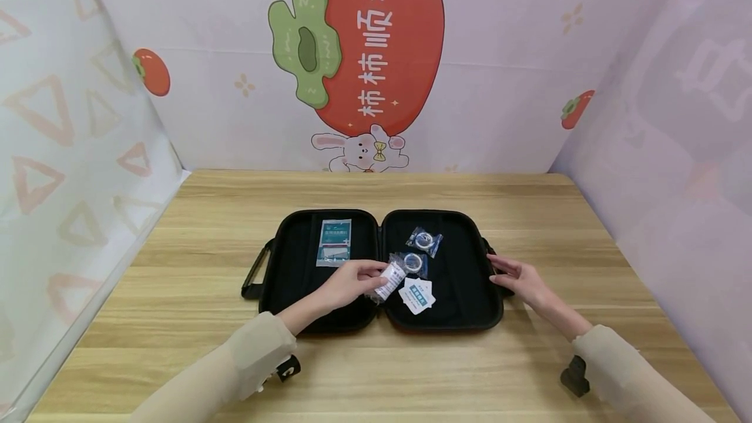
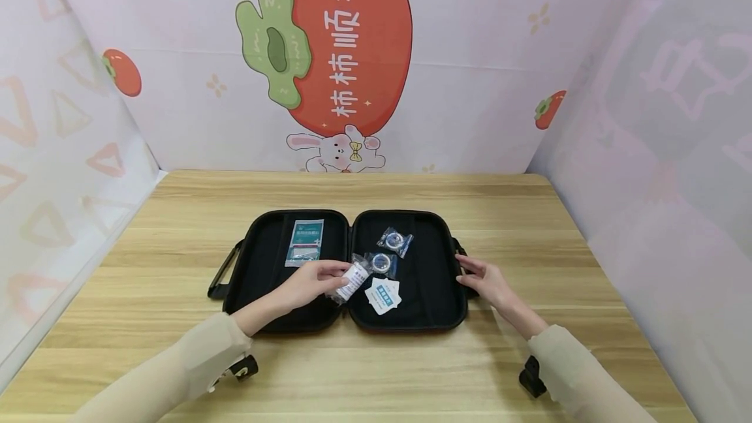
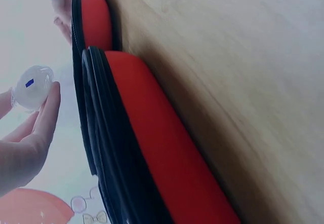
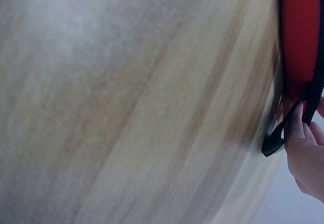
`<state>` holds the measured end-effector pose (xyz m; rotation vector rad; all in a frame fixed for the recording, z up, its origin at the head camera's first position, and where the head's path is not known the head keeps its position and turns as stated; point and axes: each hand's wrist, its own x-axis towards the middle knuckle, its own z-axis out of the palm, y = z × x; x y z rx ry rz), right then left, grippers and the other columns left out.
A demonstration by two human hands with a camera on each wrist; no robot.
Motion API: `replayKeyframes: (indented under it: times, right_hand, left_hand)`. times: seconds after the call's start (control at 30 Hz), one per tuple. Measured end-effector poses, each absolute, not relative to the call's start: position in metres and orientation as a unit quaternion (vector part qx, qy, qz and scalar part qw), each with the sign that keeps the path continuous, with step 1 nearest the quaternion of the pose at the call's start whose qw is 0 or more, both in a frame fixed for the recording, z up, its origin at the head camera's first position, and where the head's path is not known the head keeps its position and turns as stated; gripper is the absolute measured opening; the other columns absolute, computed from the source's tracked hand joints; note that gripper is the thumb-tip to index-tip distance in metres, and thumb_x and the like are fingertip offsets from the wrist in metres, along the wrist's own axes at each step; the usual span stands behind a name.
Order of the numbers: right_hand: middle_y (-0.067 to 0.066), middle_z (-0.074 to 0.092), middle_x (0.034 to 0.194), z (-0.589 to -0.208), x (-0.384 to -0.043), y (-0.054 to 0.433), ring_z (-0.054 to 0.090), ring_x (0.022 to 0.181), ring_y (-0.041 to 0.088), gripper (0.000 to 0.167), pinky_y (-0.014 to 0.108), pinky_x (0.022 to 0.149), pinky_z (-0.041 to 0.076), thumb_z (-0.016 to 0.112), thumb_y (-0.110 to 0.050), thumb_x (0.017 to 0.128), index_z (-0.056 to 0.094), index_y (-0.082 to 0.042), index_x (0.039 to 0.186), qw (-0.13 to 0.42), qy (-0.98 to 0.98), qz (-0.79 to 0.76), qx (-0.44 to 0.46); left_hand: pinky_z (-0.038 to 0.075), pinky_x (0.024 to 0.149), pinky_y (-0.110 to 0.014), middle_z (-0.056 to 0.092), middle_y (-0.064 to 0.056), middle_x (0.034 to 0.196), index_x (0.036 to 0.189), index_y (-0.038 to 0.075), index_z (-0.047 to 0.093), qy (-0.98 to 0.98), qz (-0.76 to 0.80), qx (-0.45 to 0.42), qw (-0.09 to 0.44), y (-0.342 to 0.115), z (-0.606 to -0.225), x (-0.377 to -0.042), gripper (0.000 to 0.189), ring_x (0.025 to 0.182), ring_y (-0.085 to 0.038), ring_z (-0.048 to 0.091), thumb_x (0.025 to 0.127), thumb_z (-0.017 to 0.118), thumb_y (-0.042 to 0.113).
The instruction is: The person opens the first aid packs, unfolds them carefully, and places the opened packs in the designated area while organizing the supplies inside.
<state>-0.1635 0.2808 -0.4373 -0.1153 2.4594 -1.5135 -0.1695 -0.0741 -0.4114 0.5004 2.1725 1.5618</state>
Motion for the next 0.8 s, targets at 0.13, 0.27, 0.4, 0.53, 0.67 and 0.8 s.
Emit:
replayKeyframes:
  times: [0.13,0.27,0.4,0.53,0.67,0.8]
  right_hand:
    - [0.028,0.032,0.134,-0.436,-0.163,0.280,0.038,0.118,0.037,0.053,0.014,0.080,0.040,0.054,-0.012,0.088,0.034,0.005,0.133,0.124,0.842,-0.524,-0.042]
    - [0.029,0.033,0.132,-0.434,-0.163,0.279,0.037,0.118,0.038,0.053,0.012,0.079,0.039,0.055,-0.012,0.087,0.034,0.007,0.132,0.121,0.839,-0.528,-0.046]
    - [0.029,0.034,0.131,-0.434,-0.162,0.279,0.037,0.118,0.038,0.053,0.011,0.078,0.039,0.055,-0.012,0.087,0.034,0.007,0.132,0.119,0.838,-0.530,-0.046]
    - [0.029,0.035,0.131,-0.436,-0.162,0.279,0.037,0.118,0.038,0.052,0.011,0.078,0.039,0.055,-0.012,0.087,0.035,0.007,0.132,0.118,0.840,-0.528,-0.045]
    - [0.028,0.035,0.132,-0.437,-0.163,0.279,0.038,0.118,0.037,0.052,0.012,0.078,0.040,0.055,-0.013,0.087,0.035,0.005,0.132,0.120,0.843,-0.524,-0.041]
    - [0.029,0.036,0.131,-0.438,-0.164,0.280,0.039,0.117,0.038,0.052,0.013,0.078,0.040,0.055,-0.013,0.087,0.036,0.006,0.132,0.115,0.846,-0.518,-0.044]
  left_hand:
    - [0.049,0.067,-0.027,0.061,-0.016,0.101,0.118,-0.004,0.053,0.786,0.560,0.167,0.200,-0.084,-0.413,-0.170,0.039,0.085,-0.016,0.060,0.086,0.058,0.017]
    - [0.049,0.068,-0.026,0.060,-0.019,0.105,0.120,-0.005,0.051,0.780,0.572,0.159,0.200,-0.096,-0.412,-0.170,0.040,0.089,-0.017,0.059,0.087,0.056,0.017]
    - [0.050,0.068,-0.027,0.059,-0.022,0.105,0.122,-0.008,0.047,0.767,0.590,0.149,0.202,-0.110,-0.411,-0.169,0.041,0.085,-0.016,0.060,0.088,0.054,0.016]
    - [0.050,0.068,-0.027,0.060,-0.020,0.104,0.122,-0.008,0.047,0.775,0.591,0.126,0.188,-0.126,-0.412,-0.169,0.042,0.082,-0.014,0.060,0.088,0.054,0.016]
    - [0.050,0.070,-0.027,0.058,-0.022,0.107,0.123,-0.008,0.046,0.778,0.597,0.099,0.168,-0.140,-0.413,-0.168,0.042,0.084,-0.014,0.059,0.088,0.054,0.014]
    - [0.049,0.070,-0.024,0.057,-0.022,0.108,0.124,-0.008,0.045,0.786,0.595,0.074,0.150,-0.154,-0.413,-0.167,0.043,0.082,-0.012,0.058,0.089,0.054,0.015]
